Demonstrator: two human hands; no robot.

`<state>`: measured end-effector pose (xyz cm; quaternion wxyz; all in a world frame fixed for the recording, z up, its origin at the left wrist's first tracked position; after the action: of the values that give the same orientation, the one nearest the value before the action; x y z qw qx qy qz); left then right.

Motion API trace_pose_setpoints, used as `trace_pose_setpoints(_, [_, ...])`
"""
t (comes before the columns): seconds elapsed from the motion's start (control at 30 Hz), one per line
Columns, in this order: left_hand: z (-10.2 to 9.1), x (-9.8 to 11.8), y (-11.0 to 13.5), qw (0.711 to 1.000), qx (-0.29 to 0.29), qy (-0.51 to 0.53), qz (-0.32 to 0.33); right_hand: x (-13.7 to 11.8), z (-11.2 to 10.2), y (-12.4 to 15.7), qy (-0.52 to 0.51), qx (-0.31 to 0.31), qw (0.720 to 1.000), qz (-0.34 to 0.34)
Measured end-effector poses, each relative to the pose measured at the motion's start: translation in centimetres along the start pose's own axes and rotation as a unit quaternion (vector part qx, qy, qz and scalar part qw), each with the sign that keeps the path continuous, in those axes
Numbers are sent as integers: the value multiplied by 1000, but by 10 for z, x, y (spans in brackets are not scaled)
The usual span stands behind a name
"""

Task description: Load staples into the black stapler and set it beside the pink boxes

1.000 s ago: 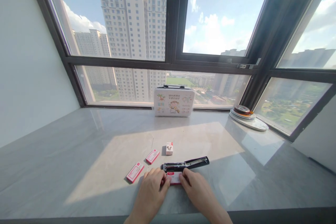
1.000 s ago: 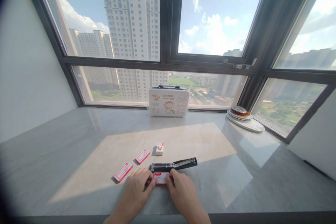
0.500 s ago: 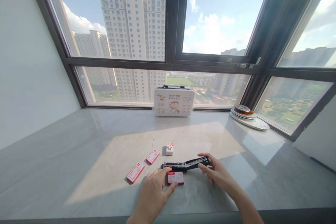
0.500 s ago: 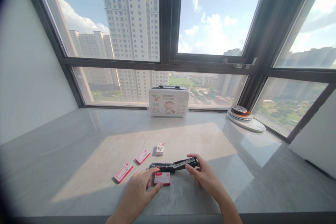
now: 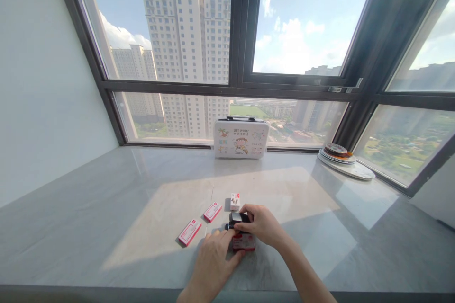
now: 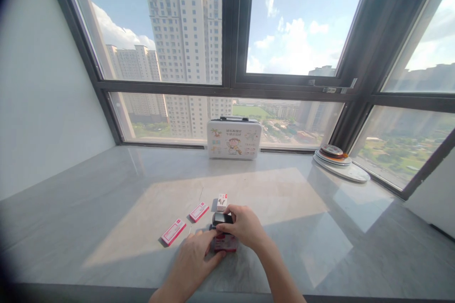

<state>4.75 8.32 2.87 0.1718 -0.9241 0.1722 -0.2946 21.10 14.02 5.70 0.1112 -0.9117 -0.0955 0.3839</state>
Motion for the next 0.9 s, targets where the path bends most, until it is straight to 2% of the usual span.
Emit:
trace_pose_setpoints(0.13, [3, 8, 0, 1000, -4, 4, 27, -2, 6, 1, 63, 0, 998, -9])
trace_pose_setpoints(0.27, [3, 23, -2, 998, -11, -1, 65, 1, 2, 1, 78, 10, 997, 3])
trace_pose_setpoints(0.33, [-2, 22, -3, 998, -5, -12, 60, 6, -1, 0, 85, 15, 996, 15])
trace_pose_setpoints(0.43, [-18, 4, -1, 998, 17, -43, 34, 12, -6, 0, 92, 19, 995, 28])
trace_pose_setpoints(0.63, [-58, -49, 10, 986, 94, -137, -21, 18, -11, 1, 93, 34, 994, 44])
trace_pose_setpoints(0.77, [-71, -64, 13, 978, 121, -169, -29, 18, -10, 2, 96, 46, 993, 48])
trace_pose_setpoints(0.9, [-76, -73, 10, 974, 122, -187, -44, 19, -10, 3, 101, 51, 992, 47])
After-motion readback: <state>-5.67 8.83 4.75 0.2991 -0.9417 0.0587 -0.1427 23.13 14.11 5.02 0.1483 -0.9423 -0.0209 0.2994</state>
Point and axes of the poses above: each hand's wrist, its own y-axis away from the middle knuckle, its own z-axis out of the palm, x = y × z, the point moved 7 cm from there along -y, towards the middle knuckle, and after that the axes turned 11 degrees about x, right-handed, at the moved point
